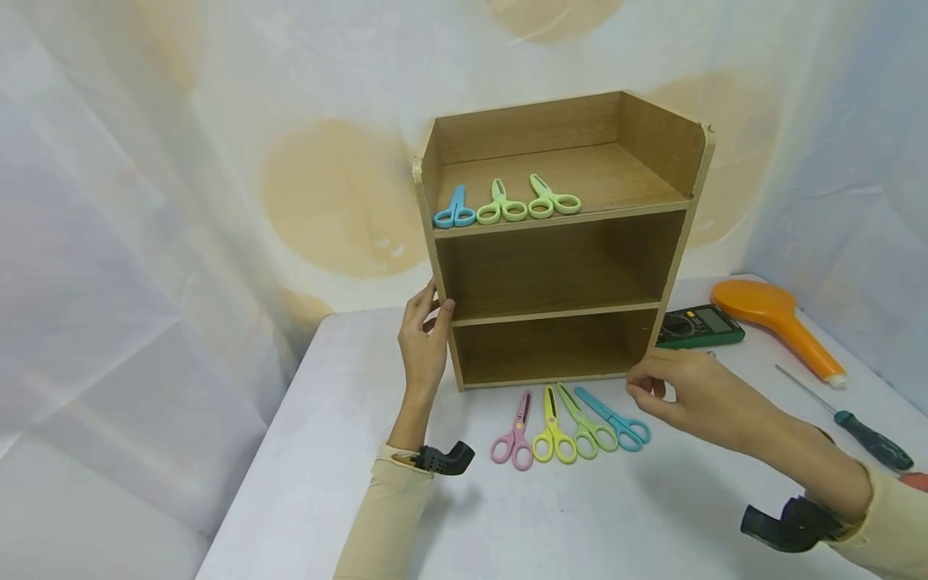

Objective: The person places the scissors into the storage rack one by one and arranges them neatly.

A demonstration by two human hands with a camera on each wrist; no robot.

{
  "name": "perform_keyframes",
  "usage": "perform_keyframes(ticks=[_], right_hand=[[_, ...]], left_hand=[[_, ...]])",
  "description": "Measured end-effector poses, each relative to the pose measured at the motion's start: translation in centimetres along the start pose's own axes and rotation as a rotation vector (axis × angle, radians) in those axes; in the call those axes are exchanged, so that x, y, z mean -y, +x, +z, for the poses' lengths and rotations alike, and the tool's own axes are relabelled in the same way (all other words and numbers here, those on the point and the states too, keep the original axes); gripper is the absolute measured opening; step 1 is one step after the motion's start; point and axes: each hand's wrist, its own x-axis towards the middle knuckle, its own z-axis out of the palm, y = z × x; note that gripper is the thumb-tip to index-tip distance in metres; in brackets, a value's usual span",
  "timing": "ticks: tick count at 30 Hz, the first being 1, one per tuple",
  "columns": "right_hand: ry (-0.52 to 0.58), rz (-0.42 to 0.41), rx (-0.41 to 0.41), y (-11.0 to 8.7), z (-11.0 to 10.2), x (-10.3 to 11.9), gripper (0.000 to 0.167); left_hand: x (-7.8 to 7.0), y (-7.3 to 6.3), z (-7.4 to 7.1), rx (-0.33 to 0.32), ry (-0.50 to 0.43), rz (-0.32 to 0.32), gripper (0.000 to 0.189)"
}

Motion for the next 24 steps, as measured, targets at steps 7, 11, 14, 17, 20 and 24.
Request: perform_keyframes(ticks=[7,11,14,17,20,24], right_hand=[[0.030,0.115,0.112,-1.7,3.0,-1.9,0.014],[0.036,0.136,0.147,-2.3,4.6,-3.0,0.010],[0.025,0.147,0.153,-2.4,5.6,-3.7,0.011],[0.020,0.165,0.171,-2.4,6.5,-4.5,0.011],[0.012,0.178,0.203,-2.5,7.4,-5.4,0.010],[0.009,0.193,0.252,-2.5,8.4,-6.4,0.009]], left_hand=[[-0.2,0.0,0.1,-0.013,-0.007,0.001,0.048],[-0.4,-0.1,0.1,-0.013,0.007,-0.016,0.047],[-0.3,-0.1,0.2,-0.014,0.007,-0.025,0.047],[-0.2,-0.1,0.2,-0.019,0.000,-0.027,0.047],[-0.3,0.0,0.2,-0.015,-0.002,-0.025,0.048],[-0.2,0.0,0.1,-0.004,-0.004,-0.025,0.049]])
